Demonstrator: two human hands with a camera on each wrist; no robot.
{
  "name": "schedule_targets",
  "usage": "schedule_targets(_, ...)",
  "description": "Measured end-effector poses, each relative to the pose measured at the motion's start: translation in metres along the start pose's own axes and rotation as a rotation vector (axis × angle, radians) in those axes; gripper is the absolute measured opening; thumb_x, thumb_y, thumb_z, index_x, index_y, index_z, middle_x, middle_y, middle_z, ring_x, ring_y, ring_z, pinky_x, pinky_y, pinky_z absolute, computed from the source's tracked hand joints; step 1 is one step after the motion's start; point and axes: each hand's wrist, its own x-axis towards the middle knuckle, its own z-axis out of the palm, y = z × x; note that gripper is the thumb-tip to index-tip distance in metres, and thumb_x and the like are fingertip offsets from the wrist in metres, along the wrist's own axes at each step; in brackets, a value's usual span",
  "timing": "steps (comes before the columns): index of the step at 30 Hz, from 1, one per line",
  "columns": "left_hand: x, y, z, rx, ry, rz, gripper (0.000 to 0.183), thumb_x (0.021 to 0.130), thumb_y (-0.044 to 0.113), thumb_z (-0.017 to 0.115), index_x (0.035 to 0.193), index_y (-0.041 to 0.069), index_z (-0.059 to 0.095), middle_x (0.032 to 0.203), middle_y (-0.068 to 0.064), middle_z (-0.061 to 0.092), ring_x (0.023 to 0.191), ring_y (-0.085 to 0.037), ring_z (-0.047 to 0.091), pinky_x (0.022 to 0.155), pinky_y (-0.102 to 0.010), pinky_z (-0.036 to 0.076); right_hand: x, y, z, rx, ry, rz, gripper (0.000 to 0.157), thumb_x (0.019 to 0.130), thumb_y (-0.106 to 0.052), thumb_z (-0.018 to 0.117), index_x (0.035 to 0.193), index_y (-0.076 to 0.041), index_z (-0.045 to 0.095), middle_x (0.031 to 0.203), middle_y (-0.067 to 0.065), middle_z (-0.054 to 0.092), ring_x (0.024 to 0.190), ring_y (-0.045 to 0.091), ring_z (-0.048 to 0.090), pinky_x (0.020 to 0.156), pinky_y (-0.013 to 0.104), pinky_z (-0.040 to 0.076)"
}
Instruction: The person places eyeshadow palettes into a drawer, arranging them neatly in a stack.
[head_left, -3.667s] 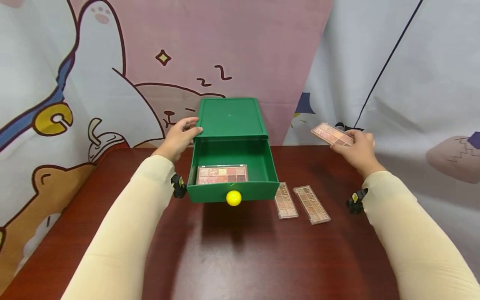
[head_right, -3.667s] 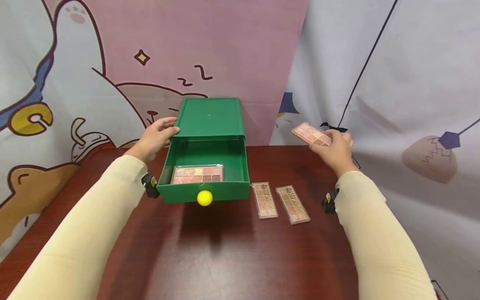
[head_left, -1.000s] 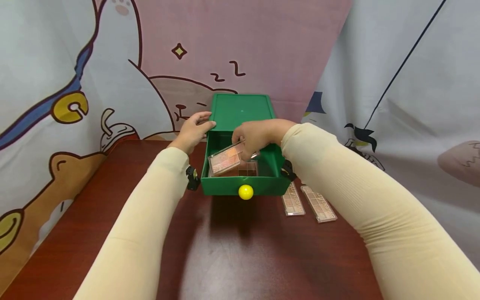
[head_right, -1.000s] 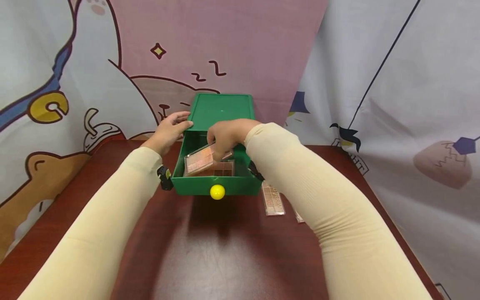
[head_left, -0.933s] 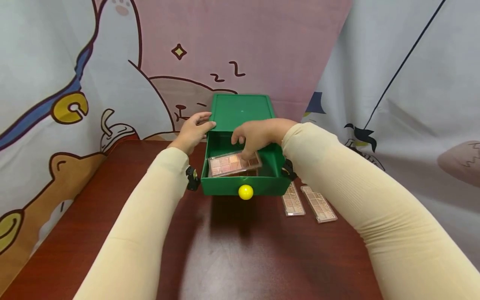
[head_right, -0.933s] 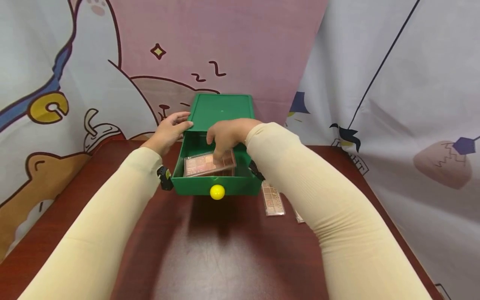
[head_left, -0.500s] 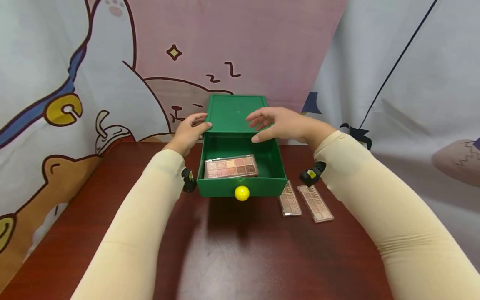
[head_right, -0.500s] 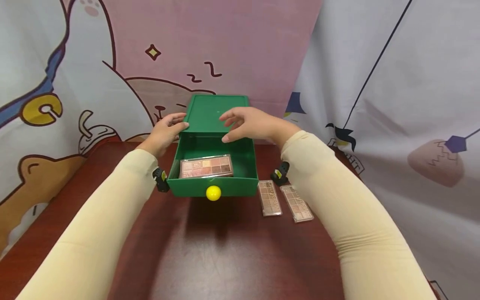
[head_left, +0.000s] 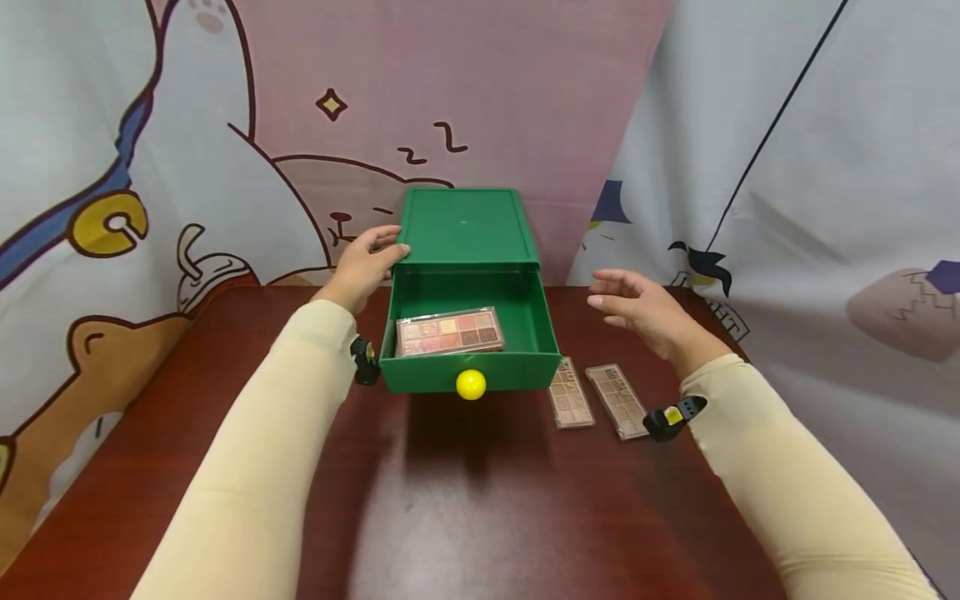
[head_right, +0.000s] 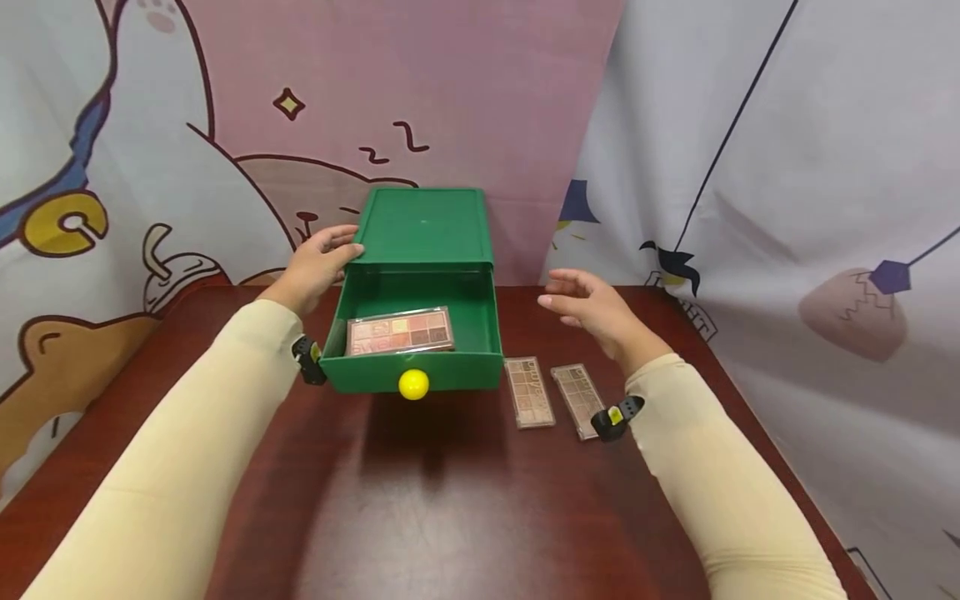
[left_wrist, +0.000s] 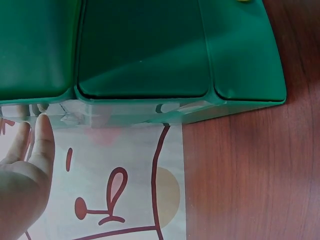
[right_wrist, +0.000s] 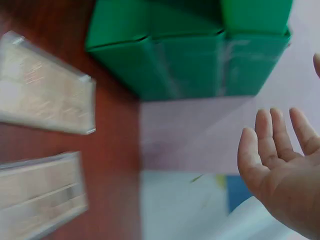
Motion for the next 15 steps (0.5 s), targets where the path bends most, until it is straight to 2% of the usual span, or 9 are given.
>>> schedule_targets(4, -0.001, -0.002, 0.000, -0.001, -0.003, -0.004, 0.051, 0.099, 0.026, 0.054, 0.148, 0.018, 0.040, 0.152, -0.006, 0.036, 0.132, -0.026, 0.041, 0.104, -0.046, 0.039, -0.004, 0.036, -0.003, 0.004, 0.083, 0.061, 0.069, 0.096, -0.028, 0.062, 0.150, -0.003, 0.028, 0.141, 0.019, 0.037, 0.118, 0.017, 0.048, 0.094, 0.030, 0.045)
schedule_targets(9, 0.001, -0.002, 0.000, -0.001, 0.014, -0.009, 0.051, 0.099, 0.027, 0.055, 0.147, 0.019, 0.041, 0.151, -0.005, 0.037, 0.130, -0.024, 0.042, 0.101, -0.043, 0.042, -0.012, 0.071, -0.002, -0.031, 0.142, 0.126, 0.073, 0.095, -0.030, 0.063, 0.151, -0.002, 0.025, 0.145, 0.025, 0.034, 0.130, 0.036, 0.040, 0.106, 0.052, 0.036)
schedule_targets(11, 0.002, -0.002, 0.001, -0.003, 0.023, -0.011, 0.050, 0.099, 0.026, 0.056, 0.146, 0.019, 0.042, 0.150, -0.005, 0.038, 0.130, -0.024, 0.043, 0.100, -0.042, 0.042, -0.015, 0.081, 0.000, -0.077, 0.163, 0.146, 0.074, 0.094, -0.030, 0.064, 0.150, 0.000, 0.026, 0.145, 0.027, 0.034, 0.130, 0.040, 0.039, 0.107, 0.055, 0.034)
schedule_targets(15, 0.002, -0.001, 0.002, 0.000, 0.024, -0.015, 0.051, 0.099, 0.026, 0.055, 0.147, 0.019, 0.041, 0.150, -0.006, 0.038, 0.130, -0.024, 0.042, 0.100, -0.043, 0.042, -0.022, 0.097, 0.004, -0.215, 0.191, 0.180, 0.071, 0.092, -0.025, 0.066, 0.146, 0.005, 0.031, 0.141, 0.030, 0.038, 0.124, 0.042, 0.042, 0.101, 0.053, 0.040)
